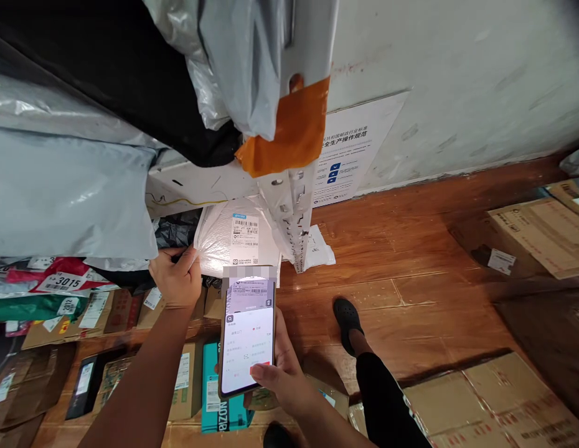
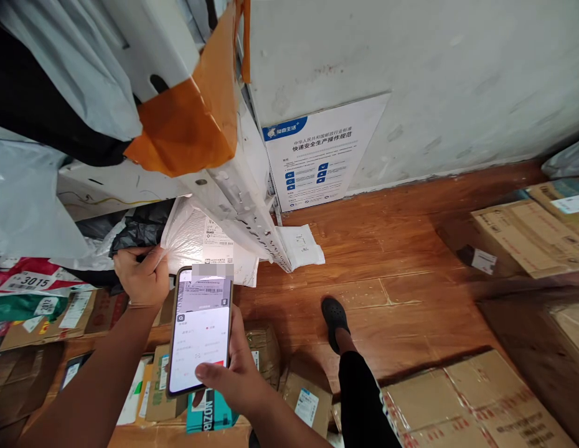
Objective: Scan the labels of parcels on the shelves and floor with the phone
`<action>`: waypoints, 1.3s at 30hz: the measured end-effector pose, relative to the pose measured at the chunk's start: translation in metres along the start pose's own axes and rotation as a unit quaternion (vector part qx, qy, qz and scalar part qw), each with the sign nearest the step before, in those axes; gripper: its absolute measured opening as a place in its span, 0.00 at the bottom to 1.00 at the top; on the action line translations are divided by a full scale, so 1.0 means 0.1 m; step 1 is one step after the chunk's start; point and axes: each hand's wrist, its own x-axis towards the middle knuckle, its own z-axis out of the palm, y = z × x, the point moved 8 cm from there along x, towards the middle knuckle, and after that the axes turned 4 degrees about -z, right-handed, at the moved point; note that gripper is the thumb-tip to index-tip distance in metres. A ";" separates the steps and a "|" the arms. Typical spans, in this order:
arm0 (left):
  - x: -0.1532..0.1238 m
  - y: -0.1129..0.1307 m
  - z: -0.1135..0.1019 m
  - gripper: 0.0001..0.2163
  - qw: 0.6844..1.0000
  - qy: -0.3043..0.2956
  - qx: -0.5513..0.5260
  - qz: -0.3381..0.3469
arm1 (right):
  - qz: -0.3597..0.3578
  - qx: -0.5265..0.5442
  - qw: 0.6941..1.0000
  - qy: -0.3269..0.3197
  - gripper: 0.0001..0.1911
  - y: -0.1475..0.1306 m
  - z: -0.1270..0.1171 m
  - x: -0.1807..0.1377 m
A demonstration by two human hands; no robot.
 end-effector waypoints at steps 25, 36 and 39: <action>0.15 -0.45 0.40 0.18 0.976 -0.180 -0.104 -0.068 | 0.011 0.012 0.999 0.030 0.47 0.14 -0.05 0.26; 0.13 -0.40 0.40 0.09 0.973 -0.184 -0.099 -0.093 | -0.020 -0.023 0.999 0.032 0.38 0.01 0.01 0.63; 0.13 -0.40 0.40 0.08 0.973 -0.186 -0.097 -0.100 | -0.023 -0.023 0.999 0.035 0.39 -0.01 0.02 0.62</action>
